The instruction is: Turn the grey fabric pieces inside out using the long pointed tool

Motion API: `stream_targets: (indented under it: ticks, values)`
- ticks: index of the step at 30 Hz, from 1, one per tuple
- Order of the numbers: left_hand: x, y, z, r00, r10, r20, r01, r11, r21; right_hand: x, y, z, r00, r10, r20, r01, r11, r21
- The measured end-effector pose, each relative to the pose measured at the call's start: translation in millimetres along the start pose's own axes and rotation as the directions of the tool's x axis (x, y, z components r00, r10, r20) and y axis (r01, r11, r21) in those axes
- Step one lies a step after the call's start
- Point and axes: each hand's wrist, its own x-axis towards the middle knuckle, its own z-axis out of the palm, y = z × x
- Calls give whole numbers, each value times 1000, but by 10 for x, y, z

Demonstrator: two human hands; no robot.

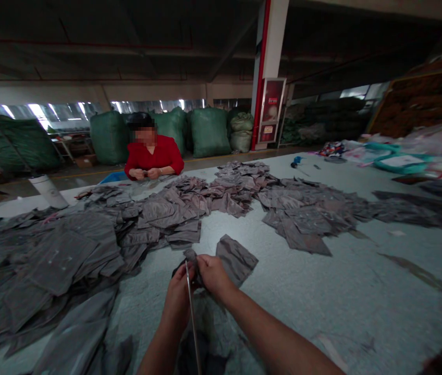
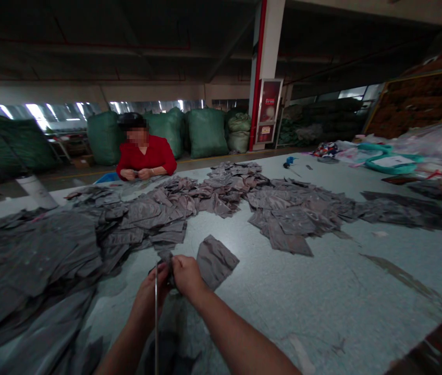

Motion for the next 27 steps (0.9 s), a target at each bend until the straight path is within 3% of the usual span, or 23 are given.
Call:
stream_targets:
  ticks: [5,11,16,22,27]
  values:
    - [112,-48,-91,1000,-7,21,10,989,-148,-8,-118,-1,992,-127,18,128,976,-178]
    - [109,31,-173,998,66,-2,-65,974,-217,57,-138,-88,986,-159,-53,137,949,-285]
    - [75,150,-115,996,89,4,-86,974,-211,35,-269,-57,979,-199,-55,180,953,-244]
    - [101,159,-70,984,125,-124,-148,967,-205,-66,-333,61,969,-246,30,248,967,-63]
    - [117,144,-95,989,141,-38,-145,968,-202,49,-231,-6,974,-218,57,223,969,-105]
